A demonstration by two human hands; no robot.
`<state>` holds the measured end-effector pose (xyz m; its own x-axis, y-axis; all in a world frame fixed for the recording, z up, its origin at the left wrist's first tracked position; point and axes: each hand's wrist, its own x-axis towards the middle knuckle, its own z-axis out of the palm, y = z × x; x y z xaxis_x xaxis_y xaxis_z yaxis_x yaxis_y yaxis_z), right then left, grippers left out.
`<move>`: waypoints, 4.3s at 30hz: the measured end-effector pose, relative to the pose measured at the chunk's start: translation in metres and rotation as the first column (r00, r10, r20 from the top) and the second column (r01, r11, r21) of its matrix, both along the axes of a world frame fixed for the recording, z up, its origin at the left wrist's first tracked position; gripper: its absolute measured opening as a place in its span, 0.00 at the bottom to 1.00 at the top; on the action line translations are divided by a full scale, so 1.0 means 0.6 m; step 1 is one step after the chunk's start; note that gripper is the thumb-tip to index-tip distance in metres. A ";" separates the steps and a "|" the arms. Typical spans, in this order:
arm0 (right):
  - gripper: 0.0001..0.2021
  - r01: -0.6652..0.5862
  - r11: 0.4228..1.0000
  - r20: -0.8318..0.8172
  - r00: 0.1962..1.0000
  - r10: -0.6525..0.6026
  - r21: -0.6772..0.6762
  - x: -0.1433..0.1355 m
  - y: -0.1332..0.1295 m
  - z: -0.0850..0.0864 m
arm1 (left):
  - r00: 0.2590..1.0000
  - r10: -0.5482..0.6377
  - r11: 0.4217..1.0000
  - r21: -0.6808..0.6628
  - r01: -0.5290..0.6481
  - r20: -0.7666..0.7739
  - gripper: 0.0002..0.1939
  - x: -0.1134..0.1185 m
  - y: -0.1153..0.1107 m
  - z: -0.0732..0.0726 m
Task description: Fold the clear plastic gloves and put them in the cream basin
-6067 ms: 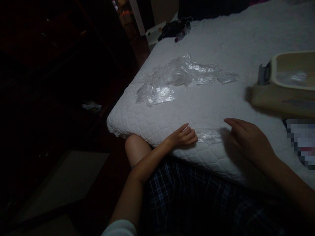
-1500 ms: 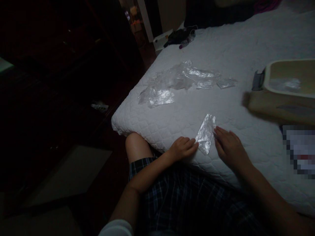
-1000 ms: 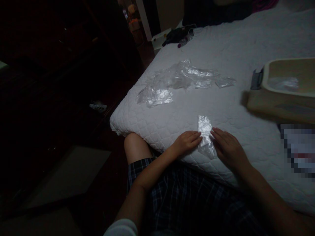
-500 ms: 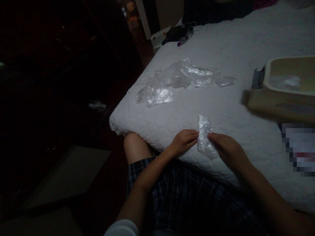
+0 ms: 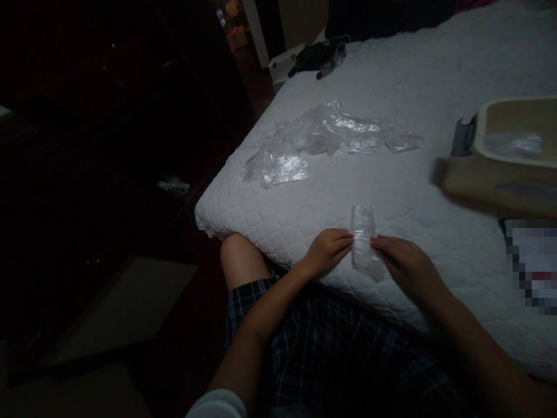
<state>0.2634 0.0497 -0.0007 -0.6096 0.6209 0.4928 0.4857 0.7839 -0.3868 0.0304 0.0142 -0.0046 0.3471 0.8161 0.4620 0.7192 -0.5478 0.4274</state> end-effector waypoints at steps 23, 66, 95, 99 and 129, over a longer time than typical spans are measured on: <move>0.13 0.284 0.849 -0.095 0.928 -0.360 -0.445 -0.021 -0.004 0.030 | 0.882 0.387 0.913 -0.245 -0.326 0.267 0.09 0.051 0.002 0.005; 0.22 0.185 0.964 -0.015 0.983 -0.185 0.189 -0.039 -0.015 0.024 | 0.928 0.355 0.925 -0.104 -0.367 -0.115 0.13 0.068 -0.001 0.014; 0.35 0.174 0.982 0.353 0.917 -0.187 0.068 -0.039 -0.008 -0.011 | 0.876 0.183 0.965 -0.088 -0.246 -0.446 0.24 0.035 -0.014 0.028; 0.35 0.176 0.982 0.373 0.908 -0.189 0.069 -0.040 -0.008 -0.009 | 0.894 0.173 0.972 -0.073 -0.222 -0.413 0.25 0.033 -0.012 0.025; 0.24 0.106 0.994 0.194 0.975 -0.110 0.028 -0.036 -0.003 -0.002 | 0.989 -0.023 0.958 -0.287 -0.021 -0.149 0.30 0.009 0.000 0.037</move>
<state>0.2420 0.0479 -0.0017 -0.6249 0.6810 0.3818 0.6327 0.7282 -0.2633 0.0357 0.0141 0.0177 0.3952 0.9061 0.1509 0.7862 -0.4186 0.4546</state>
